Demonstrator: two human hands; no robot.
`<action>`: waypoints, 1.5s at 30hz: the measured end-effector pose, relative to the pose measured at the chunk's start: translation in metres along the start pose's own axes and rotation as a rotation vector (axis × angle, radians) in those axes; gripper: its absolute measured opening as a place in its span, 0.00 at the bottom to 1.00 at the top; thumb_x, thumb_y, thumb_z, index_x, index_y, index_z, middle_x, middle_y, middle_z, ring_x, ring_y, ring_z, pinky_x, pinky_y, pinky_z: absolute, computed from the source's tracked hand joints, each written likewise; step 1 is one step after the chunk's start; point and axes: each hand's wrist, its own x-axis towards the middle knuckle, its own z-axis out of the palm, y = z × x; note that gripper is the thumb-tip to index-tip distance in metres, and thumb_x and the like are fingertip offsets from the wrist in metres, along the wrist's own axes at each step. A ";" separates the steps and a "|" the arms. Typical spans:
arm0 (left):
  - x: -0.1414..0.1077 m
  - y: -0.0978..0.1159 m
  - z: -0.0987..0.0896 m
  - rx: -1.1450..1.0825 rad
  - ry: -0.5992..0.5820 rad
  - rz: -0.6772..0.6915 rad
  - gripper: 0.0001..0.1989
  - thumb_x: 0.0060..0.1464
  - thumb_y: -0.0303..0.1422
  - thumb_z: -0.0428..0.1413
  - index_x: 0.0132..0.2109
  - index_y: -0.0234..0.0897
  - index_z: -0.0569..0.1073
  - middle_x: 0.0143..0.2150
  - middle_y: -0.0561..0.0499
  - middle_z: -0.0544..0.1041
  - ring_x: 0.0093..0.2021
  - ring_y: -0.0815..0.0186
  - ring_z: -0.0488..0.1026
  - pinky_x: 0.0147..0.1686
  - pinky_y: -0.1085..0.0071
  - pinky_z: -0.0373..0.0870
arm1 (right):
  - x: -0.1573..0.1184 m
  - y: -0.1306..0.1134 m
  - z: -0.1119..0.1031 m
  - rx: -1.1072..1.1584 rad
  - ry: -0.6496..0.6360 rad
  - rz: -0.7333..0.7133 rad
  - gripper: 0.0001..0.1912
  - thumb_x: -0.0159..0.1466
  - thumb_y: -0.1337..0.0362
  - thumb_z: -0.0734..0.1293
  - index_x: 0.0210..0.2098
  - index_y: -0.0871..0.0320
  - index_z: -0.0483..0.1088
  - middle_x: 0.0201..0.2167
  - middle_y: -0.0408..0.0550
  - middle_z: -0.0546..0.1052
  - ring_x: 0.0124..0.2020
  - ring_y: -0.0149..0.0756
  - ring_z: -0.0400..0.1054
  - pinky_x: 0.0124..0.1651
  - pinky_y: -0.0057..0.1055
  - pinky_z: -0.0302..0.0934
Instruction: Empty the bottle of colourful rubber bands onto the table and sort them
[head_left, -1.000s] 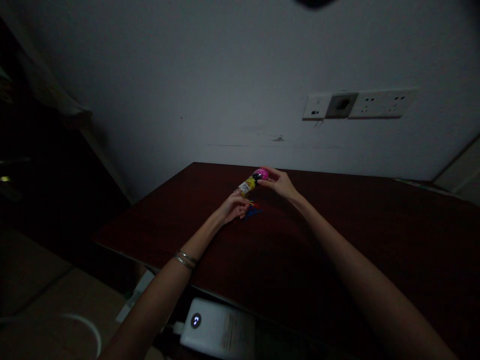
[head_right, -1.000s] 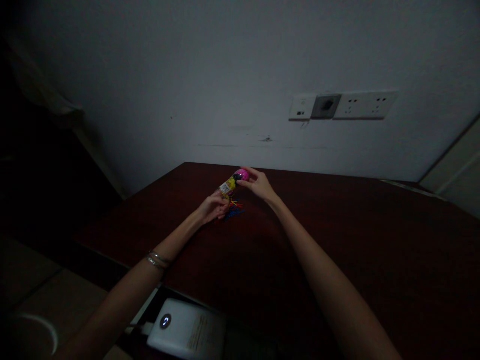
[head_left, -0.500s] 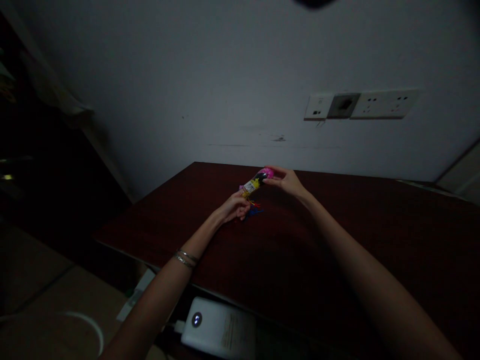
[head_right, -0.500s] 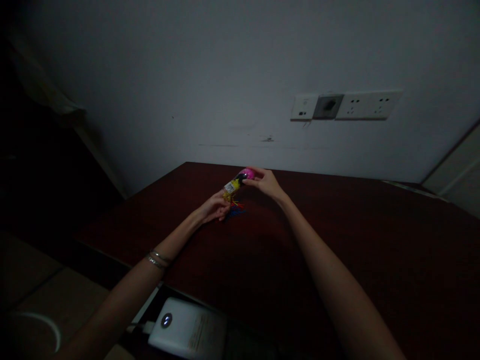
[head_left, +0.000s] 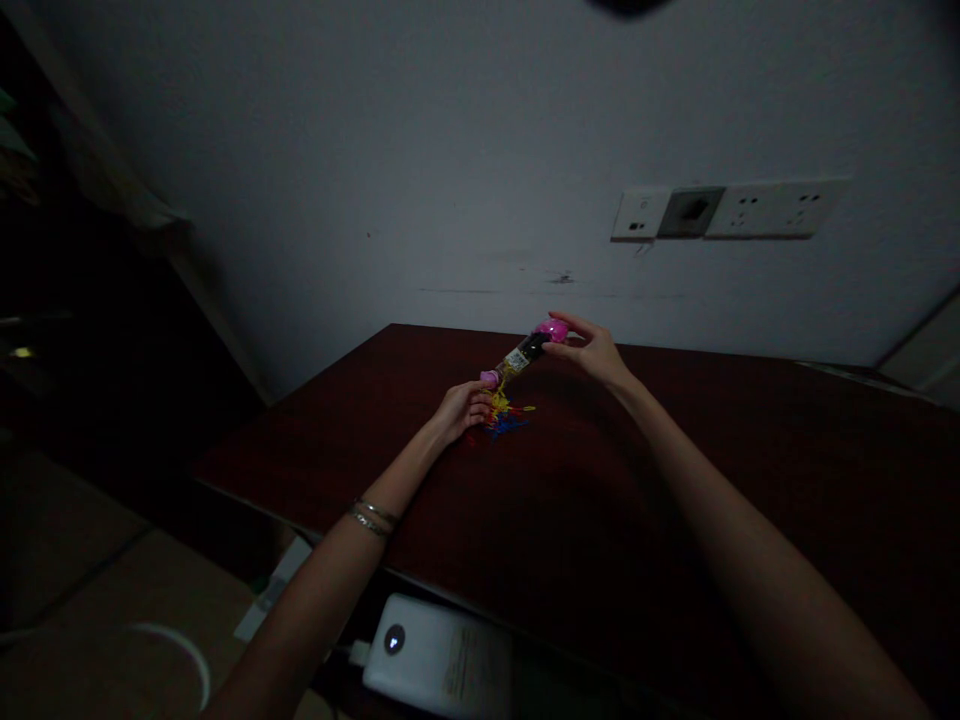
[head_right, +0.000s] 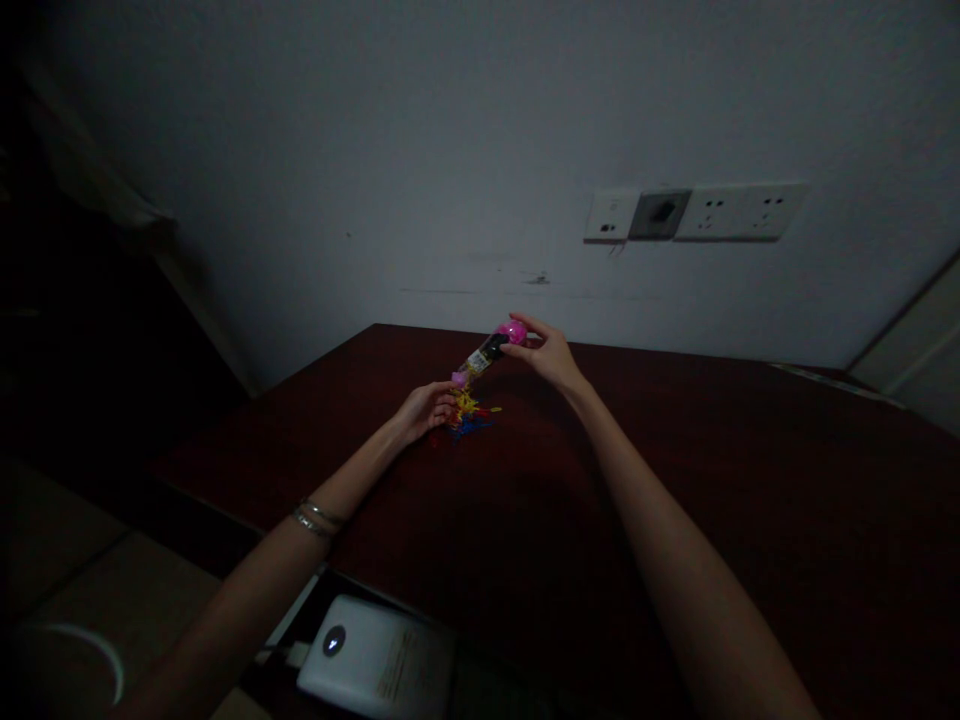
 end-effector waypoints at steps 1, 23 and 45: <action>0.001 0.000 -0.001 -0.034 0.006 -0.022 0.12 0.51 0.31 0.50 0.41 0.30 0.69 0.24 0.49 0.72 0.19 0.73 0.68 0.19 0.78 0.63 | 0.000 -0.004 0.002 -0.022 -0.006 -0.031 0.33 0.45 0.60 0.72 0.52 0.56 0.68 0.49 0.52 0.72 0.42 0.45 0.69 0.45 0.45 0.64; -0.005 0.008 0.009 -0.255 -0.041 -0.082 0.15 0.55 0.32 0.45 0.45 0.27 0.68 0.39 0.38 0.73 0.35 0.63 0.74 0.28 0.73 0.71 | -0.018 -0.054 0.038 -0.369 -0.209 -0.449 0.28 0.56 0.68 0.66 0.56 0.48 0.62 0.46 0.49 0.66 0.48 0.41 0.62 0.48 0.44 0.62; -0.009 0.005 0.010 -0.003 -0.037 0.065 0.15 0.45 0.30 0.55 0.43 0.29 0.72 0.31 0.46 0.75 0.19 0.76 0.65 0.14 0.81 0.54 | -0.008 -0.036 0.034 -0.197 0.004 -0.313 0.24 0.53 0.63 0.68 0.49 0.53 0.64 0.48 0.49 0.70 0.42 0.41 0.67 0.43 0.42 0.64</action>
